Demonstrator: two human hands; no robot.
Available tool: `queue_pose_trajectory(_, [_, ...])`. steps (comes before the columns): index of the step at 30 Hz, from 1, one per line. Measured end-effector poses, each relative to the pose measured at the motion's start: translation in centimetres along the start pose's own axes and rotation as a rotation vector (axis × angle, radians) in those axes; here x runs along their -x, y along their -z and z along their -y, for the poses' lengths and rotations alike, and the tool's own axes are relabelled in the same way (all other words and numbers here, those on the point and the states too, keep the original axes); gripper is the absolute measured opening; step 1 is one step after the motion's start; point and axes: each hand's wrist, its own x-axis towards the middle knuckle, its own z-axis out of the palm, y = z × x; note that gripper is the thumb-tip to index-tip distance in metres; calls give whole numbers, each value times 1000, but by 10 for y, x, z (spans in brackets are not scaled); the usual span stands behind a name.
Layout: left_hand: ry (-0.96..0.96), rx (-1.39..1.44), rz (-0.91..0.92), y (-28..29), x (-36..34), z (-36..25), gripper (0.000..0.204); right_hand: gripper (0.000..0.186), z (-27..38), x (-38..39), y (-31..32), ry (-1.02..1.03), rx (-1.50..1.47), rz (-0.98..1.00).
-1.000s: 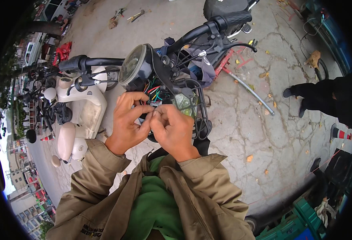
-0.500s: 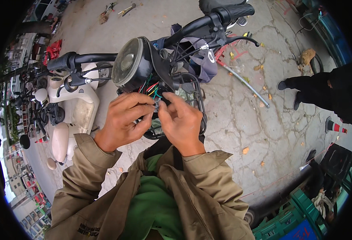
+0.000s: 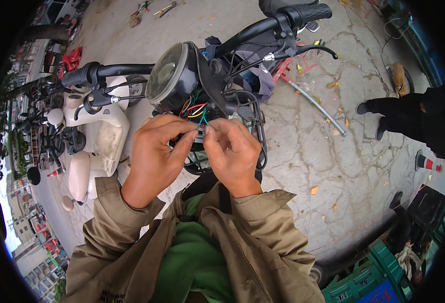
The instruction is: The person repairs the electrical wiring on an electric scooter's handlebar area. They strip wire ends, twist connections, and wrap them with electrical tape. The work is performed by hand without visible tools.
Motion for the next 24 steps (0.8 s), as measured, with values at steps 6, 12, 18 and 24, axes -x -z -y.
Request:
queue_pose_trajectory(6, [70,40,12,-8,-4,-3,8,10,6,-3,-5,-9,-5,-5])
queue_pose_trajectory(12, [100,-13,22,-9,-6,-3,7,9,2,-2,-7,-106,-52,10])
queue_pose_trajectory(18, [49,-42,-12,-15,-6,2,8,8,1,-4,-4,-185,-138,36])
queue_pose_trajectory(24, [7,-69,2,-12,-6,1,8,6,5,-6,-2,-208,-95,61])
